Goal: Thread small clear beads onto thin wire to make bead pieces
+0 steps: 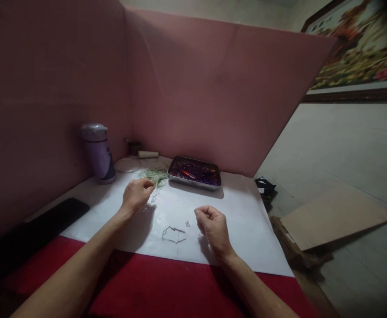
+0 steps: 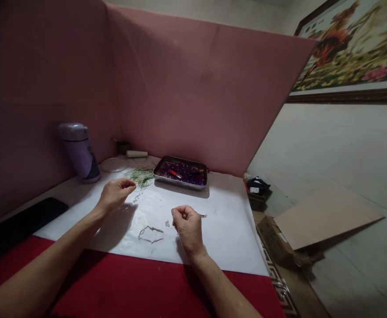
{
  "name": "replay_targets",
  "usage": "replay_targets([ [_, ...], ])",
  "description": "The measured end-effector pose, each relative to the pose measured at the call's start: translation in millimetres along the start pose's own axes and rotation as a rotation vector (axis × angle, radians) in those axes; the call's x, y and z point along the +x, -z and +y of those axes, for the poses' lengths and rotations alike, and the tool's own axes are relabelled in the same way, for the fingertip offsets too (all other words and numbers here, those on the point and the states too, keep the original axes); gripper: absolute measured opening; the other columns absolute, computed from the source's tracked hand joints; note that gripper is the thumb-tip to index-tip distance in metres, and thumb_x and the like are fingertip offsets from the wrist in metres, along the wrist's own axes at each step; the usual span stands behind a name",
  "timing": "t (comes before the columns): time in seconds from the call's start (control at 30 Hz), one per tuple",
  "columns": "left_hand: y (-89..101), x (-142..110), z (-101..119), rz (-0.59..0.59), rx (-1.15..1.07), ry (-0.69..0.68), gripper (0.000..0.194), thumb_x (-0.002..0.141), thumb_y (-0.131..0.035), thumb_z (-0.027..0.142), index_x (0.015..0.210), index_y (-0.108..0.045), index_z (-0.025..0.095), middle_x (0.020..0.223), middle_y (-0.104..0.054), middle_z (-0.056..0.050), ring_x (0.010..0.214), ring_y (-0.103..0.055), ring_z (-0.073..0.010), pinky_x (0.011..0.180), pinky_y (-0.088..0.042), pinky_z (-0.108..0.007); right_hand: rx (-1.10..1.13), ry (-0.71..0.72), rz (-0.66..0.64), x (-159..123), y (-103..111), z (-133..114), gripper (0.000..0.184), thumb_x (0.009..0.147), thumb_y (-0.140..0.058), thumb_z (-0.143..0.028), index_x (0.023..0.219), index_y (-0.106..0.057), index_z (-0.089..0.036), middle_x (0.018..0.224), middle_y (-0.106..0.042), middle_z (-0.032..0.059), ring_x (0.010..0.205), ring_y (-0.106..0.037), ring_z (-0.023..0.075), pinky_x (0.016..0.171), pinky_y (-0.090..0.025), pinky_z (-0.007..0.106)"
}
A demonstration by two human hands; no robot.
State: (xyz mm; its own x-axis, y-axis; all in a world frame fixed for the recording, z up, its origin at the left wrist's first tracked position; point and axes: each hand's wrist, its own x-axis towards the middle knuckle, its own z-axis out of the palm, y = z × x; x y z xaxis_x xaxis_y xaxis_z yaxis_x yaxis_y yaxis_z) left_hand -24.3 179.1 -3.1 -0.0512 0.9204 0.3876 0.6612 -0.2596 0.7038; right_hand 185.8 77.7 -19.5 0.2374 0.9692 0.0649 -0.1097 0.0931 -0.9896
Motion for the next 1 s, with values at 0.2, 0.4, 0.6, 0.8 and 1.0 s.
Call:
replay_targets([
  [0.2,-4.5,7,-15,-0.071,0.245,-0.054,0.013,0.069,-0.057,0.025,0.069,-0.069,0.022,0.071,-0.068,-0.005,0.069,-0.058,-0.0201,0.061,-0.038,-0.029,-0.006,0.003,-0.01,-1,0,0,0.02,0.066,-0.066,-0.032,0.066,-0.057,-0.015,0.044,-0.042,-0.0068,0.04,-0.032,0.0057,0.037,-0.022,0.018],
  [0.4,-17.4,13,-12,-0.141,0.371,-0.05,0.017,0.071,-0.055,0.029,0.075,-0.071,0.023,0.078,-0.069,-0.003,0.081,-0.057,-0.0197,0.067,-0.039,-0.027,-0.059,0.032,-0.02,-1,0,-1,0.021,0.068,-0.065,-0.033,0.066,-0.057,-0.013,0.046,-0.044,-0.0052,0.042,-0.034,0.006,0.037,-0.022,0.018],
  [0.6,-28.6,10,-7,-0.16,0.447,-0.024,0.016,0.07,-0.056,0.03,0.072,-0.071,0.024,0.082,-0.068,-0.005,0.089,-0.054,-0.0253,0.072,-0.038,-0.033,-0.053,0.044,-0.023,-1,0,1,0.02,0.068,-0.065,-0.032,0.066,-0.057,-0.014,0.046,-0.044,-0.0056,0.041,-0.034,0.0056,0.037,-0.024,0.018],
  [0.8,-27.2,9,-7,-0.167,0.466,-0.039,0.019,0.072,-0.052,0.026,0.075,-0.07,0.023,0.084,-0.068,-0.006,0.089,-0.054,-0.0262,0.072,-0.037,-0.034,-0.069,0.072,-0.027,-2,-1,3,0.017,0.07,-0.063,-0.03,0.067,-0.058,-0.014,0.046,-0.045,-0.0056,0.041,-0.035,0.0058,0.038,-0.025,0.018],
  [1.0,-28.6,5,-5,-0.163,0.446,-0.073,0.02,0.074,-0.052,0.027,0.081,-0.071,0.026,0.09,-0.067,-0.006,0.092,-0.051,-0.0277,0.077,-0.035,-0.038,-0.073,0.068,-0.022,-2,-3,0,0.017,0.069,-0.063,-0.029,0.066,-0.057,-0.014,0.047,-0.045,-0.0051,0.042,-0.037,0.0063,0.038,-0.025,0.018],
])
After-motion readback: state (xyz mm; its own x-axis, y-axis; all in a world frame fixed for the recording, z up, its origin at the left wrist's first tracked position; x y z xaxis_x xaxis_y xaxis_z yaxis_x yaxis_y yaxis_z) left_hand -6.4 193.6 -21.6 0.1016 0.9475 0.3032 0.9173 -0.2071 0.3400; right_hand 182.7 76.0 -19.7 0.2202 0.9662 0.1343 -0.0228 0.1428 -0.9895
